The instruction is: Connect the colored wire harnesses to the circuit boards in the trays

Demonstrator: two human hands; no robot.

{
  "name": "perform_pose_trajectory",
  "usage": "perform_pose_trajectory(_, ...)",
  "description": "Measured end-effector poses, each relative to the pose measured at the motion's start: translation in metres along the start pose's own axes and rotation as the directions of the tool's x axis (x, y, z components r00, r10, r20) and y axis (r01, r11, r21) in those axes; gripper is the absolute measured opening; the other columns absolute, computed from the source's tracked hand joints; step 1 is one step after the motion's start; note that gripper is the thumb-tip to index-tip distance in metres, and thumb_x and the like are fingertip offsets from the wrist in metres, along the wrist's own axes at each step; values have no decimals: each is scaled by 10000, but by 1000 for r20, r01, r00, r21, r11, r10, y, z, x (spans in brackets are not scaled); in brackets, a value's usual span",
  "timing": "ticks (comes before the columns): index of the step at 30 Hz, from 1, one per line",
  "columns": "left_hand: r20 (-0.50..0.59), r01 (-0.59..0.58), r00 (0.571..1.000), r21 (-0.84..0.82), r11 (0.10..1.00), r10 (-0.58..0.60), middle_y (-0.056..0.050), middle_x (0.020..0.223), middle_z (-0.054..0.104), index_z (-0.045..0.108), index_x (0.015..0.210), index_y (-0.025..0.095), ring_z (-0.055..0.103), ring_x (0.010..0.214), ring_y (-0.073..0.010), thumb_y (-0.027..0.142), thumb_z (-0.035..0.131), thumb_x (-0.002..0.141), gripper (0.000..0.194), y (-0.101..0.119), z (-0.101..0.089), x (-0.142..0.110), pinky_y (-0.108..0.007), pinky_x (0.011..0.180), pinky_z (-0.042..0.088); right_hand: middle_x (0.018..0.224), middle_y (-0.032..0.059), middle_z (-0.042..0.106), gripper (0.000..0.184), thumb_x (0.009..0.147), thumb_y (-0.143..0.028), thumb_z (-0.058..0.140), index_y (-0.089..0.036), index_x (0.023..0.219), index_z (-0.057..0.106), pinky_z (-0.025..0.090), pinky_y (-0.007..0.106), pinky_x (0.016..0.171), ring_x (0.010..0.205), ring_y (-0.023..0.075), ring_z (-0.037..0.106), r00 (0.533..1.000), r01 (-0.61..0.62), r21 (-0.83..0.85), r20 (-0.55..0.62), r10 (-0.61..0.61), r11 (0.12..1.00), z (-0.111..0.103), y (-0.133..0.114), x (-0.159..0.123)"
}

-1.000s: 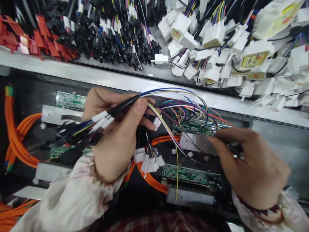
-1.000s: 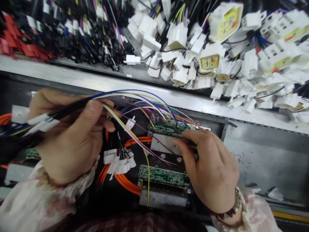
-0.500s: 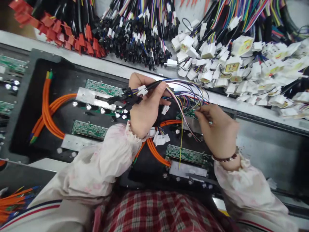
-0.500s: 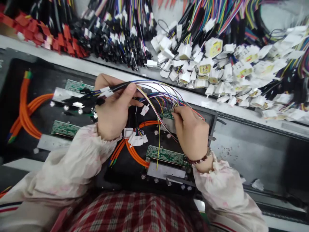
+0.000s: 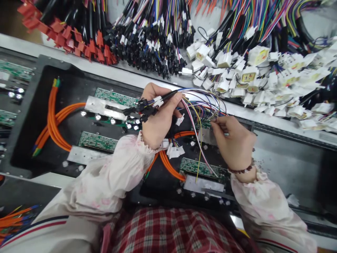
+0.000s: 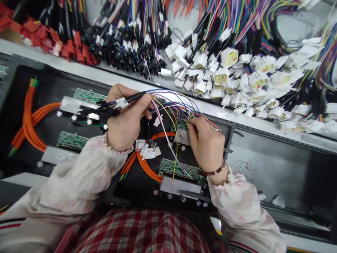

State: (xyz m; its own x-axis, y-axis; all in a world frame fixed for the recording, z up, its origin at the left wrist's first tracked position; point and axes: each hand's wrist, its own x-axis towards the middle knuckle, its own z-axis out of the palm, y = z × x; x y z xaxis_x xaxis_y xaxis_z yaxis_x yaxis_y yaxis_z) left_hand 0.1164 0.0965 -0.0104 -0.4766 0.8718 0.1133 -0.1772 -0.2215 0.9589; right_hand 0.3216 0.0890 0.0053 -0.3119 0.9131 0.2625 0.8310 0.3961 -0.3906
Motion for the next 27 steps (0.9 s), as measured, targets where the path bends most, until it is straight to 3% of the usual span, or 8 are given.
perform_pose_trajectory(6,9,-28,1000,10,1000,28,32,686,735,571,793,218,626,447,-93,210,828,819,258,0,0,0,-189,376,476,886,20,737,77,947,-264,608,-216,969,665,516,279,687,751,155,692,999,9,17,36,-10,1000,-3,1,-2)
perform_pose_trajectory(10,33,-40,999,-1,999,40,39,660,720,577,795,219,616,439,-86,198,815,830,241,-1,0,0,-174,375,466,867,42,692,163,935,-346,643,-199,1004,655,505,333,744,808,194,656,1000,3,7,-4,-3,1000,-11,-16,-4)
perform_pose_trajectory(14,2,-32,999,8,999,32,22,692,737,603,803,214,670,499,-101,252,844,804,243,-3,0,0,-164,389,487,857,69,628,152,928,-318,615,-189,853,646,479,362,767,860,223,603,970,73,49,229,-83,996,-24,-27,-7)
perform_pose_trajectory(16,-6,-8,1000,26,1000,8,22,717,744,611,812,216,691,528,-109,247,845,800,236,-2,0,-1,-168,411,513,852,57,608,137,928,-274,592,-192,833,646,469,339,750,831,200,593,963,37,60,264,-51,998,-36,-18,-12)
perform_pose_trajectory(19,6,6,1000,12,1000,-6,28,722,745,604,823,232,689,529,-108,206,829,806,228,-1,2,-2,-173,427,539,822,38,587,166,938,-318,586,-191,871,669,420,307,651,733,171,566,978,-54,-92,197,71,994,-56,6,-23)
perform_pose_trajectory(22,11,36,999,5,999,-36,23,731,744,594,824,255,718,594,-133,232,835,802,243,1,4,-3,-193,435,559,808,42,644,180,949,-331,591,-185,892,679,417,314,632,735,185,596,994,-101,-198,10,105,975,-66,21,-29)
perform_pose_trajectory(25,-21,73,997,15,997,-72,12,775,751,586,819,267,744,669,-156,264,849,787,265,3,5,-3,-209,442,571,879,44,720,120,956,-273,590,-203,959,687,487,322,729,829,193,665,988,-89,-148,-136,68,985,-57,23,-28)
perform_pose_trajectory(27,-28,79,996,18,997,-79,12,785,750,588,820,270,747,675,-159,270,849,789,262,4,5,-3,-212,443,577,884,31,735,111,952,-252,588,-214,977,688,498,307,715,812,182,684,992,-85,-116,-103,73,990,-47,25,-26)
